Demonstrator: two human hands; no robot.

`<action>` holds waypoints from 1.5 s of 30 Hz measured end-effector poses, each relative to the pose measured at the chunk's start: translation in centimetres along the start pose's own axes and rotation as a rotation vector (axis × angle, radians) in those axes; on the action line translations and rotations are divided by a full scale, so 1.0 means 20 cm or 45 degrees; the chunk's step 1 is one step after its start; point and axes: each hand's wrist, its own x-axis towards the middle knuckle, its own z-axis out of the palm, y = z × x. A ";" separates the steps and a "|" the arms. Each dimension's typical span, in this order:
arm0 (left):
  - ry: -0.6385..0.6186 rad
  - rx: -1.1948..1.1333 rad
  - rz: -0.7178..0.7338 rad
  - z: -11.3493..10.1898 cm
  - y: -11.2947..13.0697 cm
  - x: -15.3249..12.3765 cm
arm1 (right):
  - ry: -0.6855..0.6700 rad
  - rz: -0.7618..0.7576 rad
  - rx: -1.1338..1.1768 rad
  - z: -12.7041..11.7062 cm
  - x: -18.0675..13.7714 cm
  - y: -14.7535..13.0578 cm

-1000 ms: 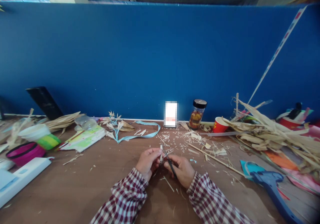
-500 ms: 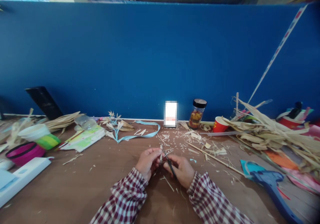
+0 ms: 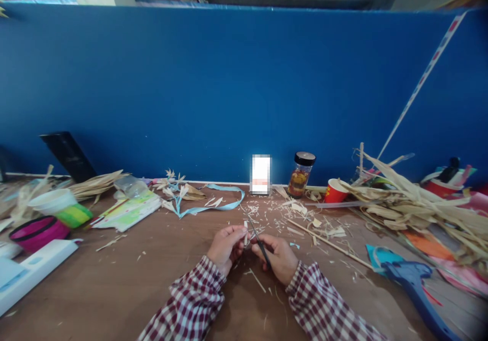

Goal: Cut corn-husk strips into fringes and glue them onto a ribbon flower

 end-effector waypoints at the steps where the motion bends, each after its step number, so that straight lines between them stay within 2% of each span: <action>1: 0.010 0.004 0.000 0.00 0.00 0.00 | 0.009 0.011 0.023 0.00 0.00 0.00; 5: 0.048 0.000 0.010 0.00 0.00 0.00 | 0.047 0.026 0.040 0.00 0.01 0.01; 10: 0.011 -0.049 0.082 0.00 0.00 0.00 | 0.009 -0.009 0.059 0.01 0.00 0.00; 25: -0.011 -0.201 0.090 0.00 -0.01 0.00 | 0.019 -0.013 0.026 0.01 0.00 0.02; 31: 0.073 -0.236 0.073 -0.01 -0.03 0.01 | 0.018 -0.019 -0.017 0.01 0.00 0.01; 37: 0.001 -0.261 0.076 -0.02 -0.03 0.02 | 0.028 0.010 0.020 0.01 0.00 0.01; 45: -0.014 -0.276 0.048 -0.01 -0.01 0.01 | 0.010 -0.040 0.016 0.01 0.01 0.00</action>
